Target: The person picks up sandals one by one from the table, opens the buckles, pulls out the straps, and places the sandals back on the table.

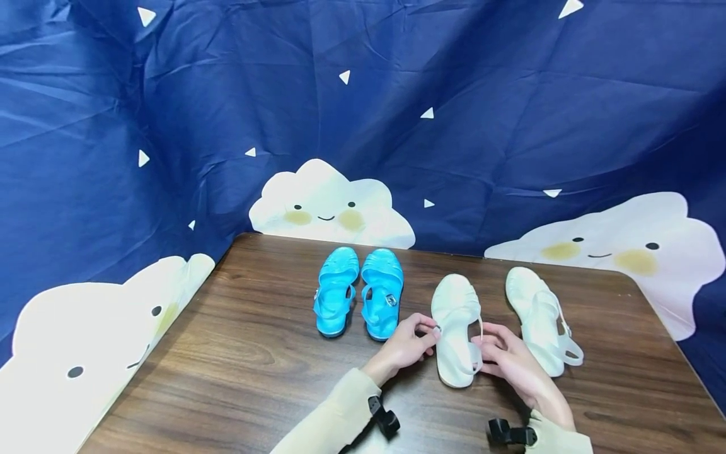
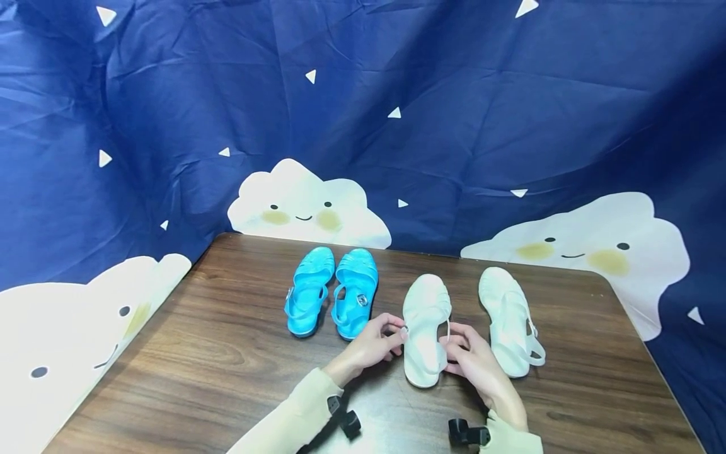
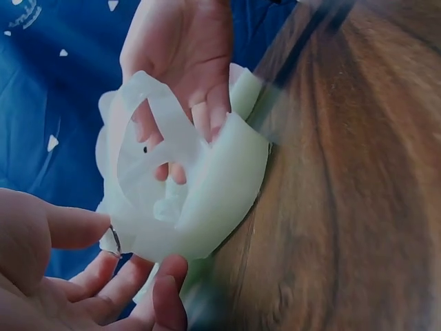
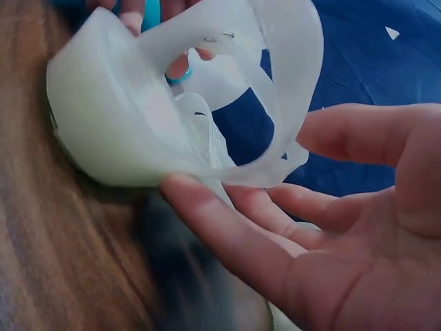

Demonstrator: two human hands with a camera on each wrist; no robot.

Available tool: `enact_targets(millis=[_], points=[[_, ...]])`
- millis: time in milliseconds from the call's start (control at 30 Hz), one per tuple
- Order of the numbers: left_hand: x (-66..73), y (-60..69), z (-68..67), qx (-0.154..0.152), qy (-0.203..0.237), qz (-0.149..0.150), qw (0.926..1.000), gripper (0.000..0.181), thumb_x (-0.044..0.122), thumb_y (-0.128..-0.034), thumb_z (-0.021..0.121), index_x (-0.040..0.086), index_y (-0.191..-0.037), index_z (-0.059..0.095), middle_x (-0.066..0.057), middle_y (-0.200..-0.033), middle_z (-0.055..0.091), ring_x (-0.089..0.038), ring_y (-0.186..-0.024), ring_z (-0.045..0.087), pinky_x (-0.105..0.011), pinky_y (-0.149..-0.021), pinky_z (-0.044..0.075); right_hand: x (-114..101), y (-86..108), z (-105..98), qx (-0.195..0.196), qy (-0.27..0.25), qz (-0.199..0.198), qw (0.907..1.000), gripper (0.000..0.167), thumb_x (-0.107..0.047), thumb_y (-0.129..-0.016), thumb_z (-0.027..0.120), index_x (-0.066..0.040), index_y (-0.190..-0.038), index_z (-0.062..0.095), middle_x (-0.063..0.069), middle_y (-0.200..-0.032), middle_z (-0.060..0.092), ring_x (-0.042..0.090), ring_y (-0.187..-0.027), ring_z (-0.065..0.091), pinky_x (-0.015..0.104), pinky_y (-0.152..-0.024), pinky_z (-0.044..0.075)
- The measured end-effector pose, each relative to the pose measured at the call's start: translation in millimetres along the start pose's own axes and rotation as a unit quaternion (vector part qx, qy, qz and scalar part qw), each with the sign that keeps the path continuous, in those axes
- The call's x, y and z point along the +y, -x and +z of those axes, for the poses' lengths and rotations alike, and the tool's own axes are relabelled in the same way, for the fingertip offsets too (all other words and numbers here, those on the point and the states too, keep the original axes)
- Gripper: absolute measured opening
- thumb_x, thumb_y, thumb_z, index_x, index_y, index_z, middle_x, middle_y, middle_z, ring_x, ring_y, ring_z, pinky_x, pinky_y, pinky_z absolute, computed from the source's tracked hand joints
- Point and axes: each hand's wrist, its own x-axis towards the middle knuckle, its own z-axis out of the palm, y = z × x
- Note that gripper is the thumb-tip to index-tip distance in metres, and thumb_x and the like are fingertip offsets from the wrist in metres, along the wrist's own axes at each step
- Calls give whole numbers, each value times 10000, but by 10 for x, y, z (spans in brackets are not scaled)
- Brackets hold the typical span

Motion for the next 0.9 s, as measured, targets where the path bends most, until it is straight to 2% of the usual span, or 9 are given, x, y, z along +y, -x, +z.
enact_targets(millis=[167, 267, 400, 667, 800, 900], points=[[-6, 80, -67, -146, -101, -39, 9998, 209, 203, -927, 638, 86, -1092, 584, -11, -941, 645, -168, -675, 625, -258, -528, 470, -17, 17, -11, -274, 51, -204, 9994, 578, -90, -984, 452, 68, -1465, 172, 295, -1298, 508, 212, -1079, 609, 354, -840, 561], [-21, 127, -111, -273, -158, -80, 9995, 213, 206, -926, 638, 86, -1093, 582, -16, -946, 648, -172, -674, 624, -276, -535, 485, -22, 27, -11, -419, 115, -287, 9986, 588, -79, -962, 470, 79, -1454, 188, 281, -1255, 542, 234, -1061, 624, 362, -833, 566], [-38, 176, -171, -436, -298, -19, 9986, 216, 195, -920, 642, 75, -1088, 581, -22, -935, 652, -182, -668, 629, -286, -540, 499, -22, 33, -4, -696, 221, -387, 9966, 599, -67, -936, 498, 111, -1432, 213, 262, -1216, 571, 209, -1033, 634, 351, -829, 568], [-63, 239, -284, -874, -489, 82, 9949, 195, 181, -910, 658, 90, -1072, 599, 0, -914, 648, -203, -656, 642, -305, -532, 510, -11, 41, -32, -1272, 251, -679, 9892, 618, -105, -966, 533, 169, -1407, 197, 220, -1120, 614, 167, -982, 659, 336, -826, 568], [-76, 255, -362, -1300, -461, 33, 9904, 179, 165, -901, 662, 88, -1051, 602, 21, -893, 639, -190, -656, 635, -290, -548, 515, -3, 47, -28, -1611, 310, -737, 9837, 601, -130, -976, 541, 182, -1381, 227, 198, -1086, 639, 142, -982, 656, 340, -825, 568], [-80, 259, -419, -1683, -487, 59, 9845, 204, 128, -886, 670, 77, -1069, 595, 36, -900, 633, -257, -682, 651, -266, -564, 510, -13, 53, -29, -1859, 326, -766, 9790, 586, -135, -982, 535, 185, -1368, 231, 206, -1089, 642, 157, -988, 660, 351, -831, 569]])
